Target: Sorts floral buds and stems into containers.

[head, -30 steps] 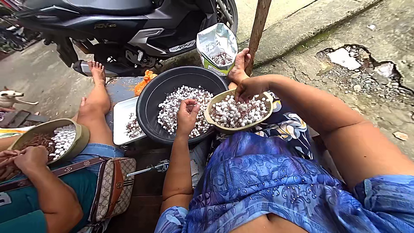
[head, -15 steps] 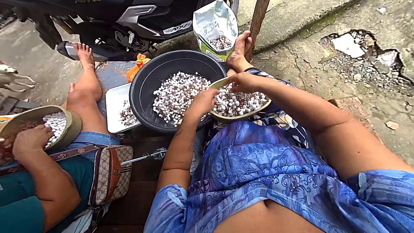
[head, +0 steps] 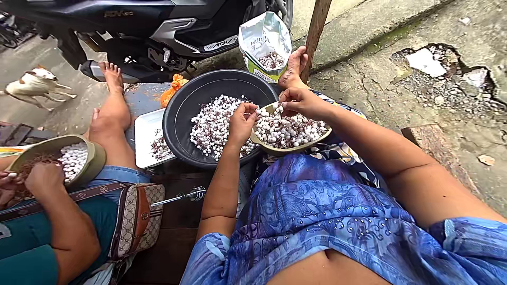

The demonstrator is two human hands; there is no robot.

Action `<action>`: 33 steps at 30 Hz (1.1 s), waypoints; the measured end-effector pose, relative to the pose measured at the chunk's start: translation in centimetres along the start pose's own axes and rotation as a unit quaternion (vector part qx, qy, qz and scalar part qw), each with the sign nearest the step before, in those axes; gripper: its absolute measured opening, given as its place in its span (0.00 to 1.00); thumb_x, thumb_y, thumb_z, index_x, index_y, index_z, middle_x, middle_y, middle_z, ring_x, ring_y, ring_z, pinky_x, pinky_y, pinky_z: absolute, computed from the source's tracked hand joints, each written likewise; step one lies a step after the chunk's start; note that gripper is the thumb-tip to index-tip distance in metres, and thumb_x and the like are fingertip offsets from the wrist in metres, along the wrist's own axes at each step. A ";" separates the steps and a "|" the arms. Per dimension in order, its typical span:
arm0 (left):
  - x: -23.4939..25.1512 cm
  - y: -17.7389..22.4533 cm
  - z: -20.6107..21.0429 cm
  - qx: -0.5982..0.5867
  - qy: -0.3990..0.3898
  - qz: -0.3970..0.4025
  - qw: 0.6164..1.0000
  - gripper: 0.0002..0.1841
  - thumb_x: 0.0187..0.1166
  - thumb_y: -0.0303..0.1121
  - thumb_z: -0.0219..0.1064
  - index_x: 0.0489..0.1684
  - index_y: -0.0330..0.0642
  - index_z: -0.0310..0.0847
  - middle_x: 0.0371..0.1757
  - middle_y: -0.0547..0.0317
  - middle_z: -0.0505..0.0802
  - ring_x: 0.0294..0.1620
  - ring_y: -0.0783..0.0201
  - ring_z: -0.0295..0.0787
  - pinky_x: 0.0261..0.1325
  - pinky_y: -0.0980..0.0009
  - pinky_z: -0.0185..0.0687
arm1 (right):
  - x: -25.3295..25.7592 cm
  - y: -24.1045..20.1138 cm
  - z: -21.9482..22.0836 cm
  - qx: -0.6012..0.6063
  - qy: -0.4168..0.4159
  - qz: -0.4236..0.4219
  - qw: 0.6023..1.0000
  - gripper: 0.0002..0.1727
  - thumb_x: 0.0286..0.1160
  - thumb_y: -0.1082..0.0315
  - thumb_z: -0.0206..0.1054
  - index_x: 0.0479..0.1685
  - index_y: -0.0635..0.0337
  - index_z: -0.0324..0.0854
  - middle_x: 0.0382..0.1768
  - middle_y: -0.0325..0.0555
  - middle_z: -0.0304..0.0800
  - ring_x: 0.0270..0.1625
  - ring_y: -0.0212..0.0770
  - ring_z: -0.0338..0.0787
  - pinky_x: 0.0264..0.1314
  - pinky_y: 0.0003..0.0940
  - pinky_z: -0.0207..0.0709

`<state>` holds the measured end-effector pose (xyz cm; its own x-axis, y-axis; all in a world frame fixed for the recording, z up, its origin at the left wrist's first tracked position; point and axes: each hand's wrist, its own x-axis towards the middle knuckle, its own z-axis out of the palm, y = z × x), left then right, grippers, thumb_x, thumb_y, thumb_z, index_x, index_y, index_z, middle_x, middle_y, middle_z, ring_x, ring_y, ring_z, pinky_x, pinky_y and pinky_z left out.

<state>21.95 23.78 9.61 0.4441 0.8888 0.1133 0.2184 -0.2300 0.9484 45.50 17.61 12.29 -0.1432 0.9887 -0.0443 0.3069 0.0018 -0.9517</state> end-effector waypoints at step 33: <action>-1.8 -0.9 -0.2 0.090 -0.067 0.033 0.993 0.12 0.84 0.28 0.67 0.60 0.36 0.80 0.50 0.50 0.91 0.38 0.63 0.90 0.49 0.62 0.90 | 4.2 -0.5 -4.0 -0.019 -0.062 0.123 0.990 0.10 0.84 0.76 0.63 0.57 0.73 0.77 0.41 0.51 0.86 0.37 0.33 0.86 0.46 0.31 0.83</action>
<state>20.83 22.44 8.64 0.5719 0.8114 0.1206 0.3317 -0.3631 0.8707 48.49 22.37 13.78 -0.1729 0.9340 -0.3128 0.3822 -0.2291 -0.8952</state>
